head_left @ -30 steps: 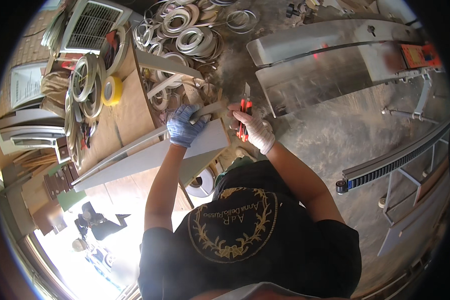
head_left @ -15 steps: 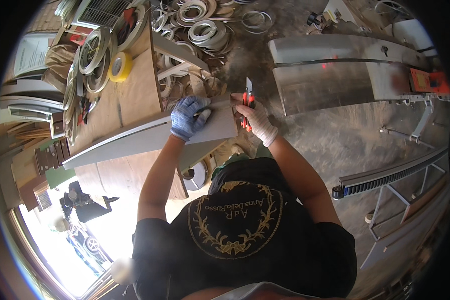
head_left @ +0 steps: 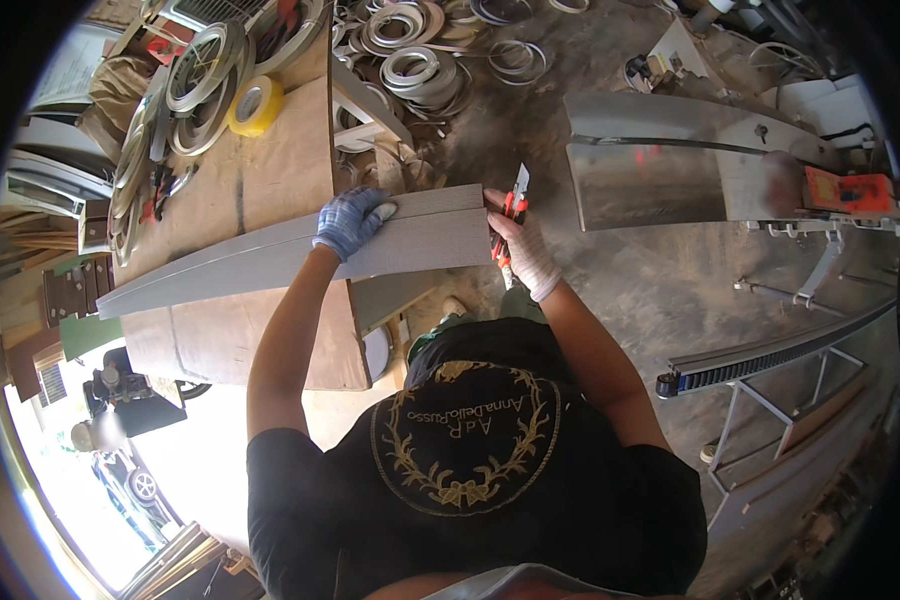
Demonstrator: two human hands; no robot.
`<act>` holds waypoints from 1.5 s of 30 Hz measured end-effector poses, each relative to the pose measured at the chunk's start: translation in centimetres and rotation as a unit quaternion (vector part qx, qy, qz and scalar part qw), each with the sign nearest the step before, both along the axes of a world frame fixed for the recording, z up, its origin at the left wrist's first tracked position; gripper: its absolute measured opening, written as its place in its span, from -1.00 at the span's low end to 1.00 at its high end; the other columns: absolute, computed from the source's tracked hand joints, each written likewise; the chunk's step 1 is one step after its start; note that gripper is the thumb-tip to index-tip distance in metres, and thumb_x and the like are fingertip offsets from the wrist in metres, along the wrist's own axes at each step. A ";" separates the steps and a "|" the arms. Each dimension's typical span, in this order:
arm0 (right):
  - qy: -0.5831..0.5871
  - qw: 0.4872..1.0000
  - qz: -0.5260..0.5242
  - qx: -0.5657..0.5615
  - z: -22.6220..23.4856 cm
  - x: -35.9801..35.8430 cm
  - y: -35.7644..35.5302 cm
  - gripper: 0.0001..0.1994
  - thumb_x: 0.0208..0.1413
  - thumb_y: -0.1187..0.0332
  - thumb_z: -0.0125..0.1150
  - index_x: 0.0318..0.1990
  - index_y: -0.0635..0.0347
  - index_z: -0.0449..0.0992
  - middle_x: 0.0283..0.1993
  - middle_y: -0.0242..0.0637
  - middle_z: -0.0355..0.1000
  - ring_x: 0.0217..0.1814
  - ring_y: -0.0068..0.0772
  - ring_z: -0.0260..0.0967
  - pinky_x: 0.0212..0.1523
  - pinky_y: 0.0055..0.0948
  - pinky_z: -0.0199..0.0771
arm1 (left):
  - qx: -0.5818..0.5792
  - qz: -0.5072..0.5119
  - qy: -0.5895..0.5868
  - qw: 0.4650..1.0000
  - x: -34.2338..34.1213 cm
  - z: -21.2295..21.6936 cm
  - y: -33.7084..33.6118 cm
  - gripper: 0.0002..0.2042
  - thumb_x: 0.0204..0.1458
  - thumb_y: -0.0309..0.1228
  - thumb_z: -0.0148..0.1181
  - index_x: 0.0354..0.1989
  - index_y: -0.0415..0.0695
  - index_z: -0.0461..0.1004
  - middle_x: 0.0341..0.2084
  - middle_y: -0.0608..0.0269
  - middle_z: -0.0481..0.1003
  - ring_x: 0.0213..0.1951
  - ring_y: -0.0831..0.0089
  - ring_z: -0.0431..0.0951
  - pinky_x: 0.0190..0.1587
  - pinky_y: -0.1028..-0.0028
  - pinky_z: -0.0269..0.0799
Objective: The person handles long gray panels, aligning them on a workbench and applying yellow tape along the seam. They then carry the taped assembly to a large machine and position it for processing.
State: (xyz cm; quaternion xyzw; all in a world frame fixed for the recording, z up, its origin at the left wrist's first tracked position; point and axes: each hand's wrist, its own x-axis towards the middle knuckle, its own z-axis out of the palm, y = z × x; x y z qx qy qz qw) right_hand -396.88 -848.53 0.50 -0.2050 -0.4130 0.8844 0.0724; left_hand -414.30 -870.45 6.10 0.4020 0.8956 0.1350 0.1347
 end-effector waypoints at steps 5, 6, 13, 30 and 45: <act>-0.005 0.990 -0.058 0.126 0.7 1.0 -1.6 -0.60 0.06 0.55 0.03 0.11 0.21 0.36 -0.39 -0.58 0.29 -0.44 -0.79 0.12 -0.42 -0.71 0.20 | 0.015 -0.002 0.029 0.999 0.7 0.1 1.1 -0.70 0.04 -0.12 0.06 -0.28 -0.09 0.51 -0.39 0.07 0.49 -0.26 0.09 0.48 -0.20 0.23 0.38; 0.000 0.988 -0.071 0.138 0.5 0.8 -2.1 -0.61 0.06 0.55 0.03 0.10 0.21 0.36 -0.42 -0.59 0.28 -0.46 -0.79 0.11 -0.43 -0.71 0.19 | 0.023 -0.005 0.034 0.999 0.7 0.2 1.0 -0.70 0.04 -0.11 0.05 -0.28 -0.09 0.51 -0.40 0.07 0.49 -0.28 0.09 0.48 -0.20 0.23 0.39; -0.026 0.967 -0.132 0.215 -0.1 1.0 -3.5 -0.65 0.04 0.52 0.03 0.03 0.24 0.43 -0.45 -0.60 0.27 -0.48 -0.78 0.08 -0.44 -0.70 0.20 | 0.024 0.035 0.062 0.997 1.6 0.9 0.9 -0.61 0.02 0.02 0.02 -0.23 -0.02 0.54 -0.35 0.12 0.54 -0.24 0.17 0.52 -0.16 0.27 0.40; -0.072 0.923 -0.178 0.333 -1.3 -0.2 -4.8 -0.70 0.01 0.48 0.03 -0.07 0.30 0.48 -0.22 -0.42 0.45 -0.25 -0.64 0.30 -0.14 -0.59 0.31 | 0.012 0.080 0.001 0.997 1.4 1.4 -0.5 -0.60 0.01 0.07 -0.02 -0.24 0.05 0.53 -0.37 0.17 0.55 -0.28 0.17 0.54 -0.19 0.27 0.43; -0.109 0.925 -0.177 0.319 -2.6 0.0 -3.9 -0.61 0.05 0.40 0.02 0.07 0.30 0.37 0.02 -0.24 0.38 0.00 -0.38 0.33 0.04 -0.41 0.32 | 0.054 0.062 -0.046 0.996 1.2 2.3 -2.3 -0.62 -0.02 0.09 -0.03 -0.38 0.05 0.51 -0.43 0.12 0.53 -0.32 0.10 0.53 -0.24 0.18 0.41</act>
